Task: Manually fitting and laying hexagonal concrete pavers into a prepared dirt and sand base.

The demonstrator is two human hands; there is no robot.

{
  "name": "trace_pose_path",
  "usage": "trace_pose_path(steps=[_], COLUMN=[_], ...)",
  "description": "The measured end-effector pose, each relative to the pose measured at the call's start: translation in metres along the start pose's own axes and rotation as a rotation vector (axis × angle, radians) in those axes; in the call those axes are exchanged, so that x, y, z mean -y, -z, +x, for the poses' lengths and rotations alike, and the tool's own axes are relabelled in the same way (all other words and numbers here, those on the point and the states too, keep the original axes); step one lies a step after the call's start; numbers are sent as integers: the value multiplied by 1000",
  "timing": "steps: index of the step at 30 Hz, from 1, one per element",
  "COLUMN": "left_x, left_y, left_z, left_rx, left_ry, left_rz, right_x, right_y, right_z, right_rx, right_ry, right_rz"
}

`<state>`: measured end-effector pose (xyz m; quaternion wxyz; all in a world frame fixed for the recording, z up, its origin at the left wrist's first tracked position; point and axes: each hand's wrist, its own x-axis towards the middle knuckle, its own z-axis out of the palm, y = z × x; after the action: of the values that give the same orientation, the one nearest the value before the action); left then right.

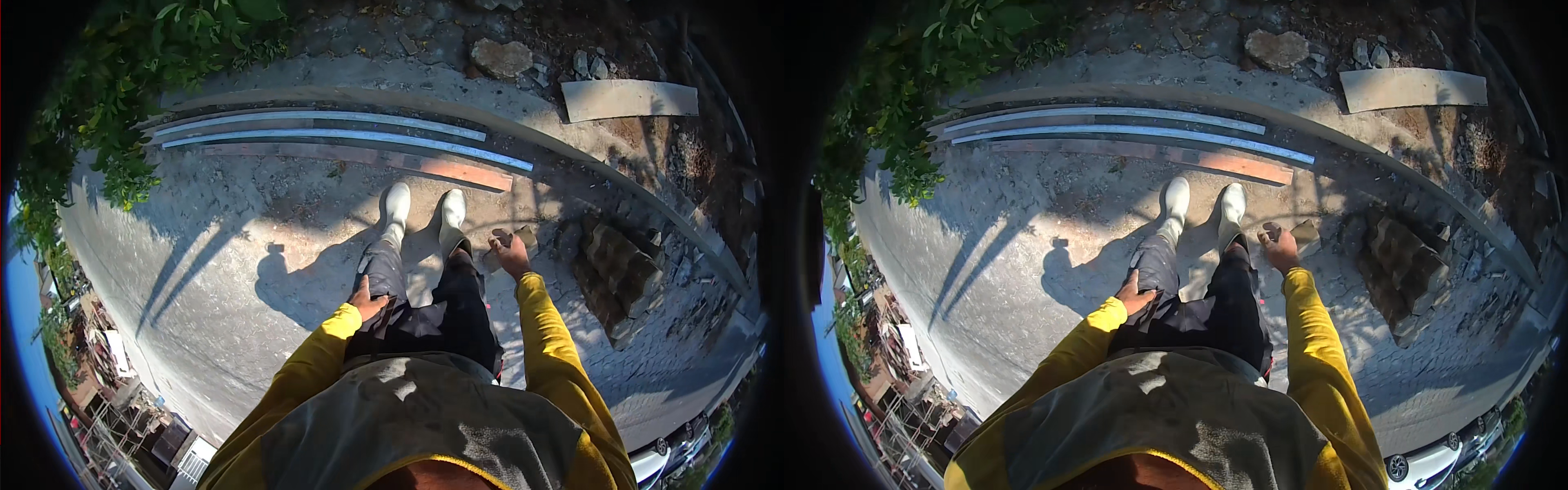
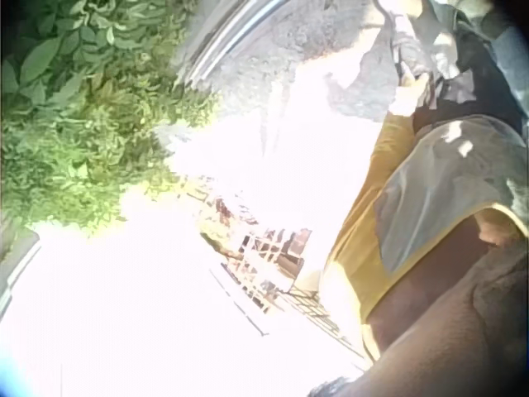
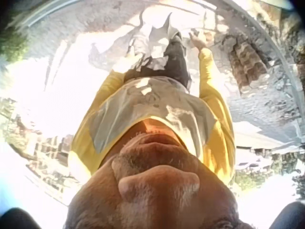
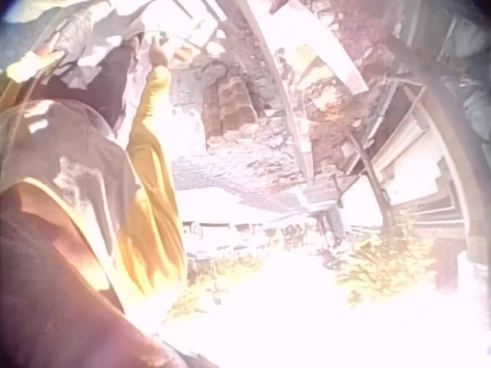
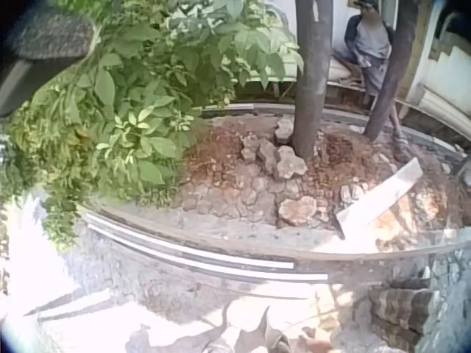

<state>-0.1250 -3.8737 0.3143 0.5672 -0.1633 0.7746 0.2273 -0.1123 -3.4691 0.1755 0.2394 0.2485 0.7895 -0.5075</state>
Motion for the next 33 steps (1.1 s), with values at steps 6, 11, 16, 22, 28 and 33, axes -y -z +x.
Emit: trace_pose_path(steps=[6,11,16,22,28,33], left_x=[-10,-25,-32,-17,-28,-36], left_y=[-6,7,26,31,38,33], left_z=[81,97,88,82,84,87], left_rx=[-76,-90,-111,-214,-241,-209], left_ry=[156,184,211,72,54,39], left_rz=[341,357,280,173,81,0], right_x=[-15,-36,-41,-64,-95,-172], right_y=[-33,-56,-77,-98,-105,-54], right_z=[99,168,256,334,383,409], right_rx=[142,170,288,189,215,4], right_ry=[-119,-207,-217,-190,-171,415], right_rz=[-305,-431,-634,-1002,-1323,-1368])
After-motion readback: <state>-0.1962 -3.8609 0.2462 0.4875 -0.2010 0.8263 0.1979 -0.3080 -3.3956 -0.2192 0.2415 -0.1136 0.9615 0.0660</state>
